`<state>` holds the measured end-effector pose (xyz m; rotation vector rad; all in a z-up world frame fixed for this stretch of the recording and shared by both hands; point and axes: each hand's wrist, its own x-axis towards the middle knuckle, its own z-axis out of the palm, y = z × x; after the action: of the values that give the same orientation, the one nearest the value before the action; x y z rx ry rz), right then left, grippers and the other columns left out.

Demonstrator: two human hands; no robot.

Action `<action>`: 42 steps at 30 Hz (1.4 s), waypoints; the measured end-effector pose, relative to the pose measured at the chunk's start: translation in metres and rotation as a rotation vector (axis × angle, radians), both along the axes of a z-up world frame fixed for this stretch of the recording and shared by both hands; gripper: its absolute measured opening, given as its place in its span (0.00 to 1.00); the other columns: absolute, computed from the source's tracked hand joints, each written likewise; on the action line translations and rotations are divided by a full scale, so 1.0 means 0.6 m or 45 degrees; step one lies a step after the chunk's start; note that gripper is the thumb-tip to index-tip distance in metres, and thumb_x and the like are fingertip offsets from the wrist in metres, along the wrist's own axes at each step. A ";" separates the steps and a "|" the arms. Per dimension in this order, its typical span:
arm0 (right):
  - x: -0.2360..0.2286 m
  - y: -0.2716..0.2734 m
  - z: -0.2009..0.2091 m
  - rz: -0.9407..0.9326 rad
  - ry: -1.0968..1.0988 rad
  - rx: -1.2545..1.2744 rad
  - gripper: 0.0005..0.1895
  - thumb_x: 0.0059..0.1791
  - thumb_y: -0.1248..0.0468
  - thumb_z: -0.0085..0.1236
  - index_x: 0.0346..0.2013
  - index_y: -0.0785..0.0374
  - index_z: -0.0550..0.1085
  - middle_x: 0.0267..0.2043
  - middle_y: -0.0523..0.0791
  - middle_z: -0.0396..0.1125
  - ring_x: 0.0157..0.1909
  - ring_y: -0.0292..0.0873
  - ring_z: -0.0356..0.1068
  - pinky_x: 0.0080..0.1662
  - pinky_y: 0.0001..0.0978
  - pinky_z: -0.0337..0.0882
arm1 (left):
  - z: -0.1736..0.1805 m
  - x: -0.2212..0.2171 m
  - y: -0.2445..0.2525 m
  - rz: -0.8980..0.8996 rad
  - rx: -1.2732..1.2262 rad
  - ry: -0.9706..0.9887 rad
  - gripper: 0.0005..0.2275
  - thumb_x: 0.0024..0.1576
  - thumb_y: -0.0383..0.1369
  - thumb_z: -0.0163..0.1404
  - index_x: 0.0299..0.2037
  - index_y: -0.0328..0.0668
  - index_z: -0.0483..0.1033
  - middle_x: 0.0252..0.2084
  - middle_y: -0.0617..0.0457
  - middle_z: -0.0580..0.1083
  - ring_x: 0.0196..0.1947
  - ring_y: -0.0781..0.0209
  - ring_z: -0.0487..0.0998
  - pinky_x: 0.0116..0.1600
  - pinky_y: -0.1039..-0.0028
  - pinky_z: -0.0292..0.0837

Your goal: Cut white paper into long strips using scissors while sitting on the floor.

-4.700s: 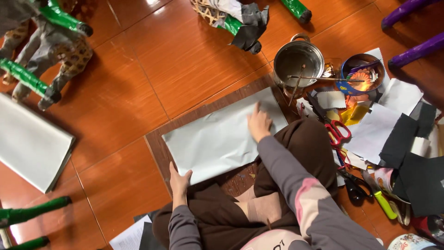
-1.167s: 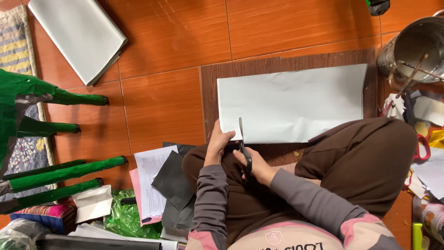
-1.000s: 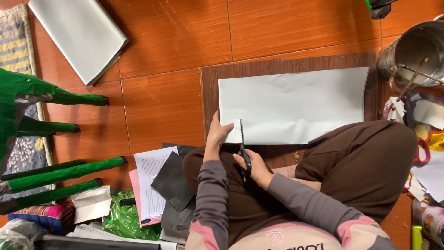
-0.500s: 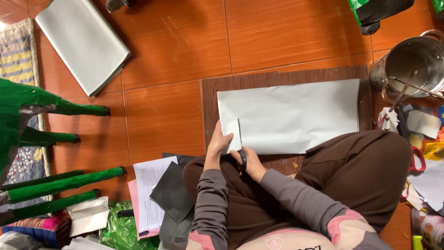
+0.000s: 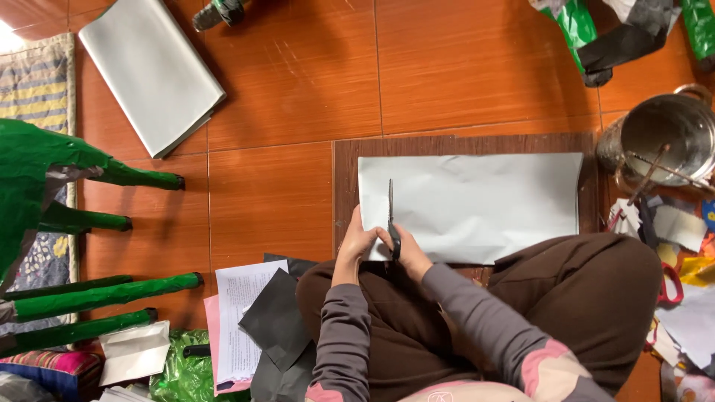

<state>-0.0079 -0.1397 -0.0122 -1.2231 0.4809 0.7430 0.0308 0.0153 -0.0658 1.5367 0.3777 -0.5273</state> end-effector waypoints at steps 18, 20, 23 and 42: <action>0.041 0.025 -0.063 -0.117 -0.797 -0.530 0.41 0.51 0.53 0.63 0.73 0.60 0.55 0.45 0.48 0.72 0.40 0.38 0.71 0.45 0.29 0.72 | 0.035 0.001 -0.019 -0.030 0.475 -0.015 0.33 0.51 0.20 0.55 0.69 0.46 0.60 0.59 0.42 0.74 0.60 0.50 0.75 0.59 0.64 0.72; 0.048 0.028 -0.044 -0.111 -0.474 -0.489 0.42 0.50 0.57 0.62 0.76 0.57 0.55 0.40 0.52 0.73 0.37 0.39 0.68 0.44 0.32 0.72 | 0.031 0.004 -0.020 -0.044 0.553 0.064 0.33 0.52 0.22 0.55 0.70 0.50 0.59 0.59 0.42 0.74 0.60 0.49 0.75 0.60 0.64 0.71; 0.060 0.016 -0.029 0.037 -0.466 -0.670 0.40 0.50 0.57 0.61 0.74 0.57 0.56 0.38 0.49 0.74 0.36 0.39 0.71 0.43 0.32 0.72 | 0.013 -0.001 -0.021 -0.023 0.478 0.011 0.33 0.52 0.21 0.54 0.70 0.50 0.59 0.59 0.42 0.74 0.60 0.50 0.75 0.61 0.64 0.71; 0.017 -0.087 0.087 0.109 -0.448 -0.198 0.39 0.52 0.62 0.54 0.77 0.54 0.54 0.19 0.43 0.59 0.19 0.39 0.61 0.24 0.33 0.63 | -0.113 0.043 0.185 0.253 1.078 -0.076 0.40 0.50 0.24 0.58 0.73 0.53 0.53 0.56 0.33 0.74 0.55 0.35 0.76 0.59 0.54 0.71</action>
<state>0.0025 -0.1919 0.0398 -1.4924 0.1993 0.5532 0.0568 0.1266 -0.1338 2.2844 0.7602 -0.1520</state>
